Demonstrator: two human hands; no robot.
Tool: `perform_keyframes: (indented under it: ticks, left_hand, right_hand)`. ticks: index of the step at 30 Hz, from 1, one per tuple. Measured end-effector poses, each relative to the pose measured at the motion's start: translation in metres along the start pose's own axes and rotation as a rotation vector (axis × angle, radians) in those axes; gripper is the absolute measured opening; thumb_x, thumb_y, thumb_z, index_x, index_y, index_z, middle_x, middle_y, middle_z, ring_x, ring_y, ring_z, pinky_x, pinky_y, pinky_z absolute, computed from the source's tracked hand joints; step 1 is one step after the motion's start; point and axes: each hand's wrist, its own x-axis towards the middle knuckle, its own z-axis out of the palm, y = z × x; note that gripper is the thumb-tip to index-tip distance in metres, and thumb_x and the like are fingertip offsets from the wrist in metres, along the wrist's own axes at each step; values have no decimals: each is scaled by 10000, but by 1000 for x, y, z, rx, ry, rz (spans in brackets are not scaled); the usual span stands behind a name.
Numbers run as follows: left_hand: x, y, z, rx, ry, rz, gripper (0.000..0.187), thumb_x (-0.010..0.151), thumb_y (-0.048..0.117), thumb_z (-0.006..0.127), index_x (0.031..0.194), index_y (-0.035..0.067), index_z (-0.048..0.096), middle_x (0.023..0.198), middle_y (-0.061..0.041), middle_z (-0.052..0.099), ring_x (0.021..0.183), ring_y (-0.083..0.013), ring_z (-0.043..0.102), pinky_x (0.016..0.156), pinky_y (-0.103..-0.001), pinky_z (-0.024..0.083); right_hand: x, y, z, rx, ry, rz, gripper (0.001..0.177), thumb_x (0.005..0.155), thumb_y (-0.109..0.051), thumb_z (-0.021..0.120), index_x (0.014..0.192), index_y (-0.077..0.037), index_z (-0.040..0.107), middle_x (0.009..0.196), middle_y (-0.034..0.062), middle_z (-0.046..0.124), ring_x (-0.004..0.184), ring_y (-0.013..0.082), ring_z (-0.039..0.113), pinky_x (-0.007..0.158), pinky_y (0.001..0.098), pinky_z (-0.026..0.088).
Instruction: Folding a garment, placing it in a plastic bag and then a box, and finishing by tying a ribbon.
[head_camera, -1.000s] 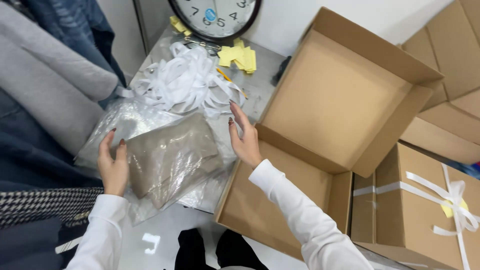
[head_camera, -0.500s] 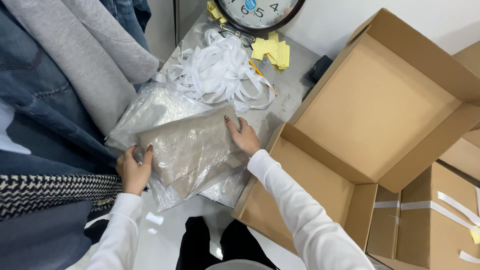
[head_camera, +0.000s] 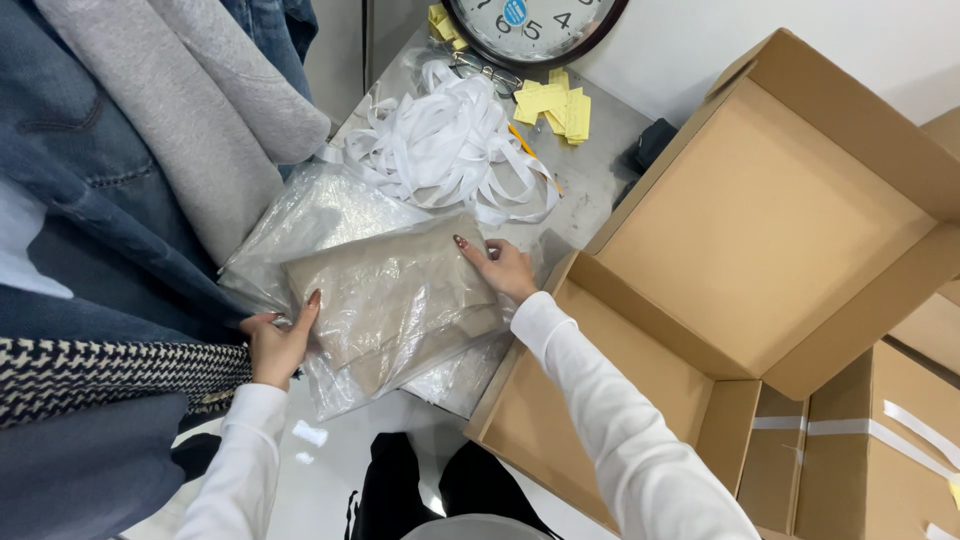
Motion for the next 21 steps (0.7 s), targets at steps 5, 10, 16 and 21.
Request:
perform_keyframes:
  ticks: [5,10,16,21]
  left_hand:
    - [0,7,2,-31,-27,-39,1053,882,752,904,1280,-118,465,1068,-308,694,854,-427,765,582,-447,625]
    - [-74,112,-25,-233,-175,-205,1067,940,691,804,1386,-235,517,1325,-414,608,1152,-512,699,803,-585,613]
    - [-83,141,-24,-201,-281,-271,1128,929,775,684,1557,-134,457,1617,-366,456,1530,-451,439,1162,-624,439]
    - [-82,133,-24,-267,-215,-113,849,984,595,738,1507,-54,577,1522,-344,558,1480,-495,488,1157,-597,436]
  right_hand:
    - [10,-2,-2,109,-44,24,1013,787,-785,836,1469,-56,663,1331,254,740,1327,372,680,1096,467,570]
    - [35,-3,-5,118,-127,37,1092,736,-839,851,1486,-76,638,1409,271,686,1353,381,659,1107,469,556]
    - [46,-20,-10,53,-237,36,1141,761,-887,782,1549,-92,560,1494,237,634,1424,339,605,1155,431,522]
    - [40,-5,-12,241,-146,-72,1011,811,-732,875,1526,-79,585,1397,257,678,1336,365,657,1093,472,571]
